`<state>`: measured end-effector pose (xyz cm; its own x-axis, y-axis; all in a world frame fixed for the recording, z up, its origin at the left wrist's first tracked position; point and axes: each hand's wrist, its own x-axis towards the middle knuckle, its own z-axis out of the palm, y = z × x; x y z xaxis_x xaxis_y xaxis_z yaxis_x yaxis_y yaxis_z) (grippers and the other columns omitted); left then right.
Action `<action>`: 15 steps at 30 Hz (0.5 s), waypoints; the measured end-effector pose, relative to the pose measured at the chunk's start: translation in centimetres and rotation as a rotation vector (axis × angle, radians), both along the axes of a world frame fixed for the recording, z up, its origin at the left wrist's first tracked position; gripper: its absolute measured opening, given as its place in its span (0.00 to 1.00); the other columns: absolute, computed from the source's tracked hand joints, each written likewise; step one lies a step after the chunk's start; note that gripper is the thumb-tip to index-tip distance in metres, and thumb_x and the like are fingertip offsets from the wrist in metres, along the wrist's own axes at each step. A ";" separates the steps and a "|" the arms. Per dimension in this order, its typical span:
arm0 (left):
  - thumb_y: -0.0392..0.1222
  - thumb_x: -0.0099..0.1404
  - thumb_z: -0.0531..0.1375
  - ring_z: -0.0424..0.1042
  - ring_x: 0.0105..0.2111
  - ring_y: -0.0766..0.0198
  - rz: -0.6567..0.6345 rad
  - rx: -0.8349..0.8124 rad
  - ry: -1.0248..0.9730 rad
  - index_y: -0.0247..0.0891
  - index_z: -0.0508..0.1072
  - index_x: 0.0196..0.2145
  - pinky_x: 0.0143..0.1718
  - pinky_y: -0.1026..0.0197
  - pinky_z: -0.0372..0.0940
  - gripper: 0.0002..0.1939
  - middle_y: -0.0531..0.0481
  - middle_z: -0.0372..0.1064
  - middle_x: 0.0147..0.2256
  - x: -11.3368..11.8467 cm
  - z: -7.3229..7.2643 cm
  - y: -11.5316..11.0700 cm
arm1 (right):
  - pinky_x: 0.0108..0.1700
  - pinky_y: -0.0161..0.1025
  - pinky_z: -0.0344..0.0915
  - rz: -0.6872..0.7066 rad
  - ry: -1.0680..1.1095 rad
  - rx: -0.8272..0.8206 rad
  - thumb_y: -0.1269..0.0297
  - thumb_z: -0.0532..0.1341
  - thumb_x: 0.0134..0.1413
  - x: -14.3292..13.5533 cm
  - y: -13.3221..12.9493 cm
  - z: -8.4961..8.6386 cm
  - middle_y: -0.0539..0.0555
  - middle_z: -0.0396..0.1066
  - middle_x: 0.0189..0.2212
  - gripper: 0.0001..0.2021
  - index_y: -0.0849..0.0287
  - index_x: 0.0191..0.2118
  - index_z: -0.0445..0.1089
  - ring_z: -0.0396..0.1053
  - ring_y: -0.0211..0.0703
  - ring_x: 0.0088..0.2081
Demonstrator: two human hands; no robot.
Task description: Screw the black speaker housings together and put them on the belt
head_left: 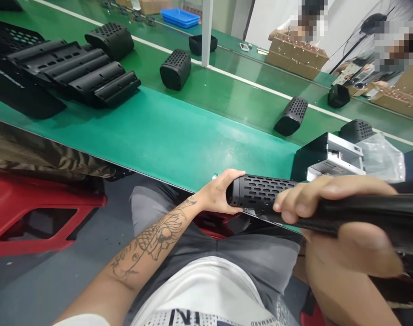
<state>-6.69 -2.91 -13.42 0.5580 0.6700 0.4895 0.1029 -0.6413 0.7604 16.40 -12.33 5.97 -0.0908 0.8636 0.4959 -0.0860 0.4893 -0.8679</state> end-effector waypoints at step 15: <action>0.53 0.60 0.83 0.78 0.67 0.41 0.020 -0.032 0.034 0.48 0.60 0.79 0.69 0.40 0.77 0.59 0.36 0.70 0.70 0.4 0.2 -0.3 | 0.33 0.47 0.82 0.137 0.047 -0.031 0.56 0.79 0.65 -3.4 3.6 -2.1 0.51 0.80 0.29 0.12 0.56 0.44 0.83 0.79 0.44 0.26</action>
<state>-6.27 -3.19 -13.17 0.5602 0.6964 0.4486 0.1413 -0.6140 0.7766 12.98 -8.71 3.88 -0.1865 0.8598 0.4754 -0.1907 0.4430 -0.8760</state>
